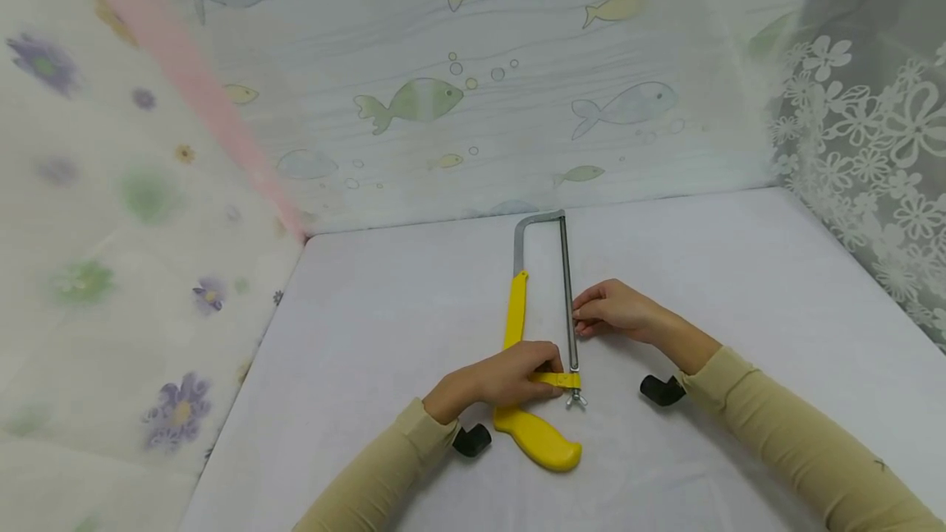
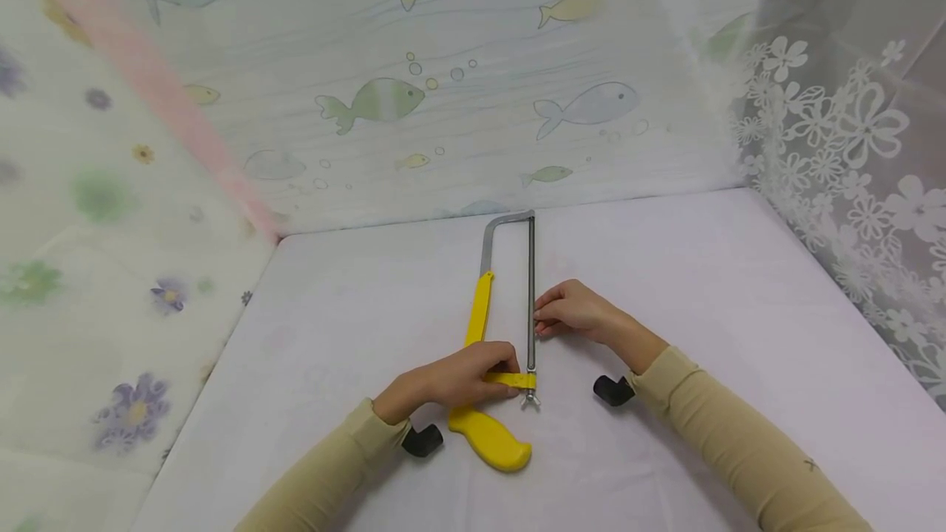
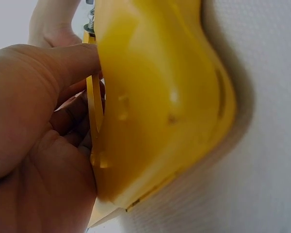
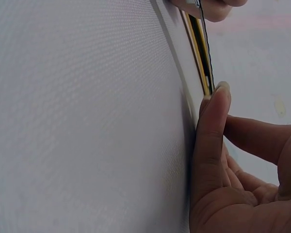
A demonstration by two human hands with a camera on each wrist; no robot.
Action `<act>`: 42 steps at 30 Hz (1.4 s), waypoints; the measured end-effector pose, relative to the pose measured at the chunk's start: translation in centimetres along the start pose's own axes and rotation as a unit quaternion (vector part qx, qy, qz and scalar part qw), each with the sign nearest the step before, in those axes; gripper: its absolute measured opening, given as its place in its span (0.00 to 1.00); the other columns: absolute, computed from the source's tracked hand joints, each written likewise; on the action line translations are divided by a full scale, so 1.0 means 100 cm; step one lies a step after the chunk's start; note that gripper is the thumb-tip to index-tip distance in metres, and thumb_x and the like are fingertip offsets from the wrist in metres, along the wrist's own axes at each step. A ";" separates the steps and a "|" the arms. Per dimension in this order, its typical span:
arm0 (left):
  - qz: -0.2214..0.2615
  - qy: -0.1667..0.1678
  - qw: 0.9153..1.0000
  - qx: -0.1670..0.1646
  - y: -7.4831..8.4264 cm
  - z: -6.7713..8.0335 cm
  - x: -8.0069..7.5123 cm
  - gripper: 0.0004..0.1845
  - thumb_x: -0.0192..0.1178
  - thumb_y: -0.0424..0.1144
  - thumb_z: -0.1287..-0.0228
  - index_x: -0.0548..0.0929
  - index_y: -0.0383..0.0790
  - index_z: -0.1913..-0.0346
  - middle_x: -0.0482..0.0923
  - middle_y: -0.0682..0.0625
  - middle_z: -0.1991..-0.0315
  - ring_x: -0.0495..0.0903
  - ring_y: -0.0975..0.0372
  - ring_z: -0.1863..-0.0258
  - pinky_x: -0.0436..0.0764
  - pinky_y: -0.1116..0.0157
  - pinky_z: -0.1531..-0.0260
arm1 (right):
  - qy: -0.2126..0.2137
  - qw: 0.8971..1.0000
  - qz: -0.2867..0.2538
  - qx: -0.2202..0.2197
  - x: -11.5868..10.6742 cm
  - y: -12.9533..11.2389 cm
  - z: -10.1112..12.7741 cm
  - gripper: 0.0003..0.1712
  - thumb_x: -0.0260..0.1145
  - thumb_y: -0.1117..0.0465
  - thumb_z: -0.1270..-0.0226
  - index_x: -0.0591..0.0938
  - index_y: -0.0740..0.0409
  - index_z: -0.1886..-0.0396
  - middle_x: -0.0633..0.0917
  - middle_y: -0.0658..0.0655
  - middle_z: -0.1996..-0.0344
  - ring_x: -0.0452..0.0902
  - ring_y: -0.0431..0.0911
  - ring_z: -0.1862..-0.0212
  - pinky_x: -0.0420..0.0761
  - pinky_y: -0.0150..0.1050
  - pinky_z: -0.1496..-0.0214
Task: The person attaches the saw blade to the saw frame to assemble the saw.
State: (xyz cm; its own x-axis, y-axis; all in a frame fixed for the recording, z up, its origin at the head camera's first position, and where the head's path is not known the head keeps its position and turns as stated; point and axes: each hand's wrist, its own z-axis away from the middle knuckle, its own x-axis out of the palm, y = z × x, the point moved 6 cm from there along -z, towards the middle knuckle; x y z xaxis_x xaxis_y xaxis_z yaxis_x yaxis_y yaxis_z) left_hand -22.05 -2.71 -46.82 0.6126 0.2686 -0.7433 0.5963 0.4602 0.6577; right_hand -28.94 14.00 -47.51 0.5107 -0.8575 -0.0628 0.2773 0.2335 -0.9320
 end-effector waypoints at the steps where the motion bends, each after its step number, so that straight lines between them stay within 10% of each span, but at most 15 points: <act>1: 0.000 0.000 1.000 0.000 0.000 0.000 0.000 0.07 0.65 0.40 0.28 0.77 0.45 0.55 0.76 0.58 0.61 0.72 0.68 0.62 0.74 0.75 0.56 | 0.000 1.000 0.000 -0.001 0.000 0.000 0.000 0.18 0.59 0.71 0.26 0.74 0.82 0.43 0.85 0.59 0.66 0.84 0.42 0.65 0.85 0.35 0.58; 23: 0.002 -0.008 1.000 -0.014 -0.003 0.001 0.004 0.07 0.65 0.41 0.27 0.77 0.45 0.55 0.76 0.59 0.62 0.72 0.69 0.62 0.75 0.75 0.57 | 0.026 0.987 0.150 -0.048 0.001 -0.004 0.028 0.14 0.64 0.63 0.26 0.82 0.72 0.51 0.88 0.59 0.69 0.85 0.50 0.68 0.85 0.40 0.61; 42: 0.007 -0.009 1.000 -0.012 -0.004 0.000 0.004 0.07 0.64 0.40 0.27 0.76 0.45 0.55 0.75 0.58 0.62 0.72 0.69 0.62 0.74 0.75 0.57 | -0.099 0.982 0.157 -0.040 0.030 0.009 0.068 0.12 0.69 0.60 0.31 0.86 0.66 0.56 0.88 0.59 0.69 0.84 0.50 0.71 0.84 0.40 0.66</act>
State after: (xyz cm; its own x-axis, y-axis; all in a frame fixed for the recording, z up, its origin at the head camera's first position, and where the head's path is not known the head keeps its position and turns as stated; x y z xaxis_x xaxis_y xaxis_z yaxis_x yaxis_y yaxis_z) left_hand -22.04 -2.80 -47.34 0.6294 0.2606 -0.7321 0.5755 0.4766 0.6645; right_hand -21.66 14.76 -46.10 0.7110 -0.6412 -0.2886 0.0194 0.4281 -0.9035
